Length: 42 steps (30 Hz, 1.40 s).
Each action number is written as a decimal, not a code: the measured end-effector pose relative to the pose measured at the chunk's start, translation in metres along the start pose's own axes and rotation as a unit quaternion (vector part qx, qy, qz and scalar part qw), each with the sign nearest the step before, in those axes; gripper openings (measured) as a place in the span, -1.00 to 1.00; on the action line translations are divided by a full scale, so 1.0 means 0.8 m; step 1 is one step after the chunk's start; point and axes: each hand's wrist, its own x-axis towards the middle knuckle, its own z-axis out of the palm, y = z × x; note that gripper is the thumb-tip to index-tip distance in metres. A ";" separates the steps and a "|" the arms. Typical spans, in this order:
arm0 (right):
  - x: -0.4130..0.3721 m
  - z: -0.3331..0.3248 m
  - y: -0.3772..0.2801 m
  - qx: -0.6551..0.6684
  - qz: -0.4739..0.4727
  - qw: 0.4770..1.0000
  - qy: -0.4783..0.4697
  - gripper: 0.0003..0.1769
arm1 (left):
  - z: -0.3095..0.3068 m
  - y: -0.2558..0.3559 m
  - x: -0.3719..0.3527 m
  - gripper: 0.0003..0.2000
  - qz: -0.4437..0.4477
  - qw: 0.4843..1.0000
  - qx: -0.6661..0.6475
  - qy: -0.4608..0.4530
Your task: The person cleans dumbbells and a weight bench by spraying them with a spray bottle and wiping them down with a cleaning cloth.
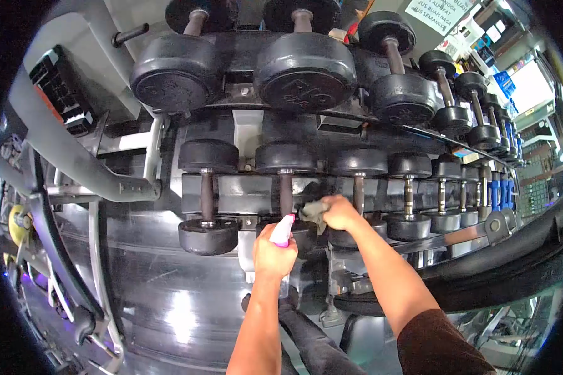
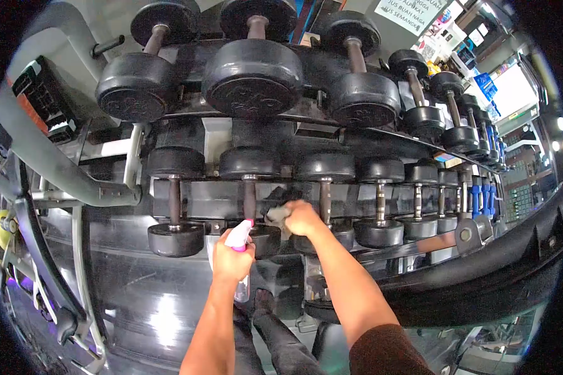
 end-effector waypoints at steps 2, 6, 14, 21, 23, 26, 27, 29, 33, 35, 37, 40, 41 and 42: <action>-0.013 -0.007 -0.002 0.239 0.073 0.960 0.124 -0.47 | 0.004 -0.008 0.000 -0.64 0.002 1.000 -0.006 0.002; -0.033 -0.012 -0.009 0.482 0.071 0.802 0.346 -0.61 | -0.001 0.009 -0.005 -0.66 0.014 1.000 0.014 0.011; -0.068 -0.032 0.010 0.475 0.143 0.618 0.610 -0.52 | 0.005 -0.009 -0.005 -0.71 0.081 0.994 0.053 0.057; -0.019 -0.047 0.042 0.282 0.042 0.728 0.623 -0.51 | 0.002 -0.002 -0.006 -0.71 0.068 0.995 0.053 0.056; 0.003 -0.056 0.043 0.065 0.001 0.765 0.641 -0.47 | 0.004 -0.001 -0.005 -0.71 0.071 0.995 0.050 0.055; 0.024 -0.081 0.019 -0.047 -0.041 0.787 0.614 -0.42 | 0.003 0.001 -0.007 -0.71 0.066 0.995 0.057 0.054; 0.033 -0.082 0.022 -0.109 -0.031 0.808 0.578 -0.41 | 0.002 0.003 -0.006 -0.72 0.068 0.994 0.057 0.055; 0.033 -0.079 0.030 -0.186 -0.001 0.834 0.520 -0.38 | 0.003 0.003 -0.006 -0.70 0.067 0.995 0.057 0.046; 0.012 -0.078 0.026 -0.161 -0.040 0.848 0.503 -0.34 | 0.002 0.007 -0.006 -0.71 0.079 0.995 0.051 0.037; -0.002 -0.074 0.029 -0.180 -0.030 0.849 0.495 -0.34 | 0.002 0.009 -0.006 -0.74 0.099 0.992 0.067 0.051; -0.021 -0.063 0.018 -0.160 0.018 0.862 0.480 -0.36 | 0.001 0.014 -0.008 -0.75 0.069 0.994 0.061 0.055; -0.060 -0.037 0.017 -0.101 0.069 0.927 0.355 -0.45 | 0.004 0.014 -0.005 -0.77 0.016 0.998 0.060 0.025; -0.078 -0.023 0.018 -0.034 0.053 0.911 0.408 -0.45 | 0.002 0.016 -0.006 -0.73 -0.003 0.999 0.053 0.012; -0.092 -0.010 0.015 0.034 0.034 0.889 0.456 -0.46 | 0.000 0.016 -0.006 -0.69 -0.023 0.999 0.046 0.003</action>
